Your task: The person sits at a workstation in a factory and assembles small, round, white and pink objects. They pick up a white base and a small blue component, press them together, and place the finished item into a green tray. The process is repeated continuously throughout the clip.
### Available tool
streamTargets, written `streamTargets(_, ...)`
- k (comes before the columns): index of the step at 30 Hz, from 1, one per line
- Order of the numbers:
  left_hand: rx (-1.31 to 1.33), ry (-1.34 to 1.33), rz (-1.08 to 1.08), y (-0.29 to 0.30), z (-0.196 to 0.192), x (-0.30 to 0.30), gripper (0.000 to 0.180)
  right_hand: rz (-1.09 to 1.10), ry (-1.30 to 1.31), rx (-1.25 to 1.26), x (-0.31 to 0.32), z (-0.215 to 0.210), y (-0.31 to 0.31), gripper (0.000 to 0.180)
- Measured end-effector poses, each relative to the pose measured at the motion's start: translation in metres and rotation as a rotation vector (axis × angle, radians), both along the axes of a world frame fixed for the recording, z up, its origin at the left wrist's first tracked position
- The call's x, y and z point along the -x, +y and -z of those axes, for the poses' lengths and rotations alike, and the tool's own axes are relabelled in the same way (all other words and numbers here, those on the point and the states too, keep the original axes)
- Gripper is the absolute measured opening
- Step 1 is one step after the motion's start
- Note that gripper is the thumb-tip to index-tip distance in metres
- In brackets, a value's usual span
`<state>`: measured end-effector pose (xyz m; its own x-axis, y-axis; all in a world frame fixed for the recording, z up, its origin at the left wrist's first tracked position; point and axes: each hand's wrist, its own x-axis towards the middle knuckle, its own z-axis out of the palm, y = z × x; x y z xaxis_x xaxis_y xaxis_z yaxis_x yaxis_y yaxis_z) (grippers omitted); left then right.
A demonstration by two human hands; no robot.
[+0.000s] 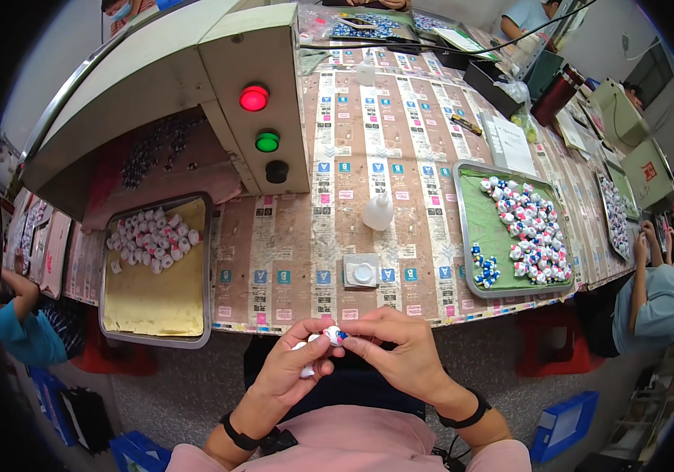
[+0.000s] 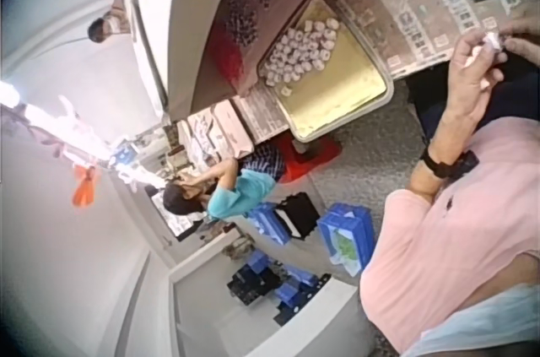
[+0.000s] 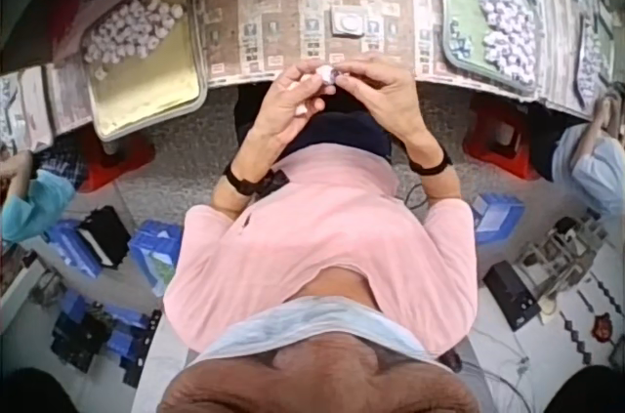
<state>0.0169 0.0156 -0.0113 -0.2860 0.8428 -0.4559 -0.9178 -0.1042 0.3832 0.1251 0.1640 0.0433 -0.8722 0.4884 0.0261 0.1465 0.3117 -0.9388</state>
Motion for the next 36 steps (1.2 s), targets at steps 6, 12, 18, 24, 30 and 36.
streamTargets(6,0.105,0.217,0.046,0.002,0.0,-0.003,0.023,-0.051,0.083,-0.057,-0.007,0.015,0.004,0.017)
streamTargets(12,0.187,0.309,0.1,-0.005,-0.001,-0.016,0.032,-0.13,0.12,0.079,-0.023,0.025,0.005,0.014)
streamTargets(18,0.225,0.3,0.148,0.006,-0.039,-0.028,0.024,-0.2,0.246,0.01,-0.044,-0.018,0.011,0.008)
streamTargets(24,0.155,0.35,0.23,-0.002,-0.045,-0.024,0.02,-0.19,0.252,0.018,-0.049,-0.022,0.005,0.009)
streamTargets(30,0.138,0.362,0.323,-0.006,-0.026,-0.022,0.03,-0.201,0.14,0.146,-0.05,-0.013,0.007,0.013)
streamTargets(36,0.123,0.025,0.183,0.005,-0.025,-0.012,0.04,0.14,0.031,-0.165,-0.066,-0.022,0.073,0.012)
